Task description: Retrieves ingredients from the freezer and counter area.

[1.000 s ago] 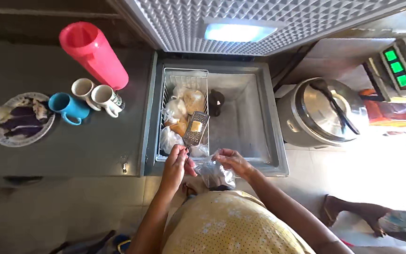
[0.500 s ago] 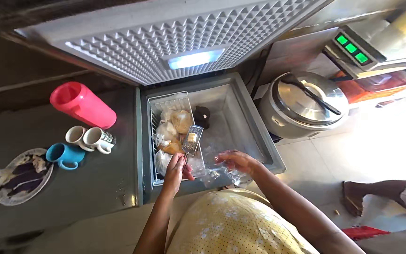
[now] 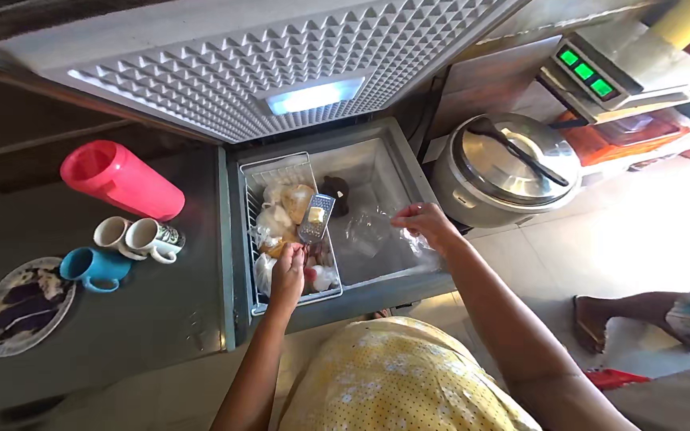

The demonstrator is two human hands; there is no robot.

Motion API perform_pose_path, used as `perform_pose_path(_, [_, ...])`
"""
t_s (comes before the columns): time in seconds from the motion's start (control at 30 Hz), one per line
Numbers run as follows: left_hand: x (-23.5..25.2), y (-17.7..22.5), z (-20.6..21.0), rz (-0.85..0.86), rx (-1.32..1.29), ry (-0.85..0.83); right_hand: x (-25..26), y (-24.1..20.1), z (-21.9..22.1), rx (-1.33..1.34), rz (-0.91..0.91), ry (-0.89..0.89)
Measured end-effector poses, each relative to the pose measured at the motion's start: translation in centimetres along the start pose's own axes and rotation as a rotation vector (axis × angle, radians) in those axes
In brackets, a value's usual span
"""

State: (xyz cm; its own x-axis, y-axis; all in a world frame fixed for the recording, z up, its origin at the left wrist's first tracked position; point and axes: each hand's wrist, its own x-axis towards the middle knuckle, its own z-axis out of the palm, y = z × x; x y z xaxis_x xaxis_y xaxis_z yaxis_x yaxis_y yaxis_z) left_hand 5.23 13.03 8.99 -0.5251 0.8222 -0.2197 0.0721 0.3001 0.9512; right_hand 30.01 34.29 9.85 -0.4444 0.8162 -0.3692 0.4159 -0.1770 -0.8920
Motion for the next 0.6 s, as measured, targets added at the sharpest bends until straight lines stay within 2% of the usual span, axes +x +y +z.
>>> perform_pose_path(0.13, [-0.3, 2.5, 2.1, -0.004, -0.165, -0.106, 0.0, -1.1, 4.4, -0.046, -0.082, -0.106])
perform_pose_path(0.27, [0.1, 2.3, 4.0, -0.005, -0.244, -0.139, -0.7, -1.5, 9.7, -0.015, -0.085, -0.237])
perform_pose_path(0.37, [0.3, 1.3, 4.4, 0.045, -0.141, -0.110, -1.3, -1.7, 11.8, -0.045, -0.078, -0.271])
perform_pose_path(0.47, [0.5, 0.4, 3.9, 0.124, 0.078, -0.042, -1.7, -2.2, 12.3, -0.033, -0.104, -0.362])
perform_pose_path(0.6, [0.3, -0.1, 3.2, 0.175, 0.233, 0.059, -1.6, -1.7, 12.3, 0.095, -0.058, -0.497])
